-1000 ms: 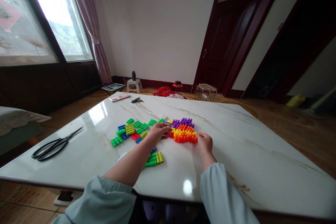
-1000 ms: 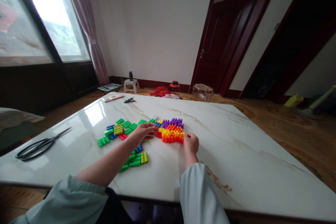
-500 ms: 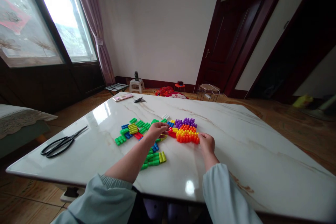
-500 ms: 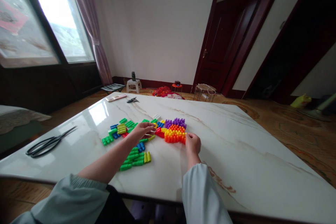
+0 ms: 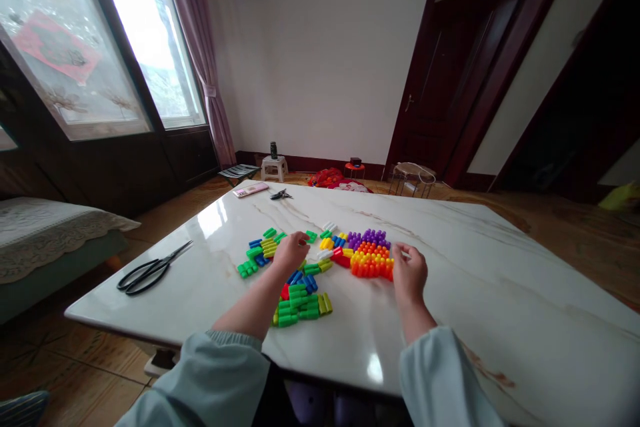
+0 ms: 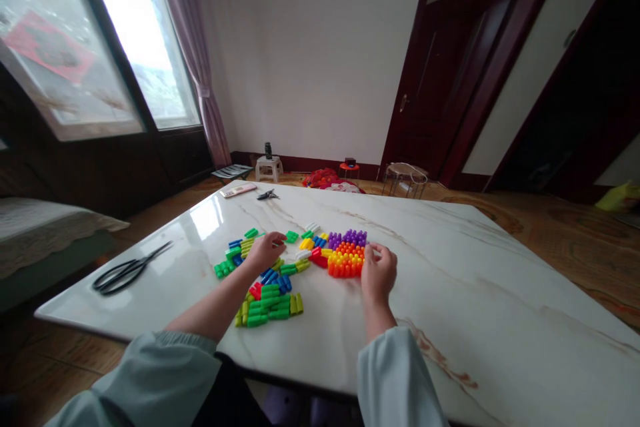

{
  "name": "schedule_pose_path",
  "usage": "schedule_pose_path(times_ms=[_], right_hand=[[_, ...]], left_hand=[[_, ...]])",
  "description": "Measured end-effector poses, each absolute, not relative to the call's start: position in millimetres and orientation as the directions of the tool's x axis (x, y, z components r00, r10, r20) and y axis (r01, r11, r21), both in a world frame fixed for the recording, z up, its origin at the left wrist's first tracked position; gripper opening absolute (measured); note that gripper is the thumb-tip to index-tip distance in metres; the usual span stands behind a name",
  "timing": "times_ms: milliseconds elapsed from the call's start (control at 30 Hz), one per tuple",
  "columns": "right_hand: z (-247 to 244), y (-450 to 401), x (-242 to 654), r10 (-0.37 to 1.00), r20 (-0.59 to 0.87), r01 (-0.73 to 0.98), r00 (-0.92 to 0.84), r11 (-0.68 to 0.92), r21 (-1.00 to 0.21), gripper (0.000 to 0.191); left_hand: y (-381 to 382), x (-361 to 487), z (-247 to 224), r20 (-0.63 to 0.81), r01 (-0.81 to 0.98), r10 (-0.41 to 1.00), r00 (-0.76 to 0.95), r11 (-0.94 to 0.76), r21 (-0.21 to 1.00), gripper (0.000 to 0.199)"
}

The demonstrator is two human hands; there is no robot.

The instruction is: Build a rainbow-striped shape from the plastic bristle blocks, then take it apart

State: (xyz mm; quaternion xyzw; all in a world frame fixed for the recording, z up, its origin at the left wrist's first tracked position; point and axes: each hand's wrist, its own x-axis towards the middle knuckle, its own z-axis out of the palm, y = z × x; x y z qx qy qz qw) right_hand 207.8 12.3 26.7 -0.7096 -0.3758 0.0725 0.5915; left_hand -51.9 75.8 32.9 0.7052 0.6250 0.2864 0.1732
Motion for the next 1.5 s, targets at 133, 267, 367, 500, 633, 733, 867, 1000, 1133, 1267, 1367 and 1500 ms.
schedule_pose_path(times_ms=[133,267,367,500,633,733,867,1000,1133,1267,1367,1500], right_hand=[[43,-2,183,0.641,0.438,0.441,0.63,0.17,-0.881,0.034],[47,-10,166,0.71,0.397,0.369,0.582,0.204,-0.907,0.034],[47,-11,161,0.751,0.344,0.317,0.563,0.188,-0.93,0.034],[48,-10,162,0.757,0.327,0.286,0.566,0.192,-0.939,0.035],[45,-8,165,0.76,0.306,0.237,0.573,0.204,-0.95,0.036],[40,-6,166,0.761,0.304,0.21,0.573,0.222,-0.952,0.037],[38,-6,165,0.775,0.299,0.188,0.557,0.233,-0.954,0.036],[37,-7,165,0.796,0.271,0.172,0.541,0.211,-0.962,0.034],[37,-7,165,0.803,0.256,0.167,0.539,0.196,-0.966,0.035],[40,-9,159,0.84,0.205,0.096,0.502,0.182,-0.979,0.036],[39,-8,153,0.881,0.158,0.076,0.446,0.139,-0.987,0.037],[32,-2,148,0.913,0.173,0.174,0.369,0.115,-0.978,0.041]], left_hand=[[83,-22,19,0.26,0.837,0.917,0.303,-0.386,0.387,0.057],[91,-1,12,0.127,0.836,0.858,0.498,-0.514,0.192,0.069],[91,2,12,0.068,0.842,0.854,0.515,-0.519,0.146,0.063],[88,-5,15,0.077,0.889,0.892,0.446,-0.451,0.075,0.053],[89,-15,17,0.064,0.935,0.934,0.352,-0.354,0.028,0.047],[92,-22,16,0.052,0.954,0.955,0.292,-0.295,0.061,0.048],[92,-28,17,0.01,0.966,0.972,0.234,-0.234,0.112,0.05],[89,-32,18,0.015,0.969,0.978,0.21,-0.21,0.129,0.041],[87,-32,23,0.074,0.961,0.98,0.183,-0.194,0.196,0.042],[84,-28,38,0.213,0.907,0.976,0.055,-0.138,0.398,0.033],[82,-26,49,0.233,0.792,0.971,-0.059,-0.097,0.603,0.027],[82,-24,56,0.022,0.355,0.994,-0.108,0.018,0.935,0.021]])
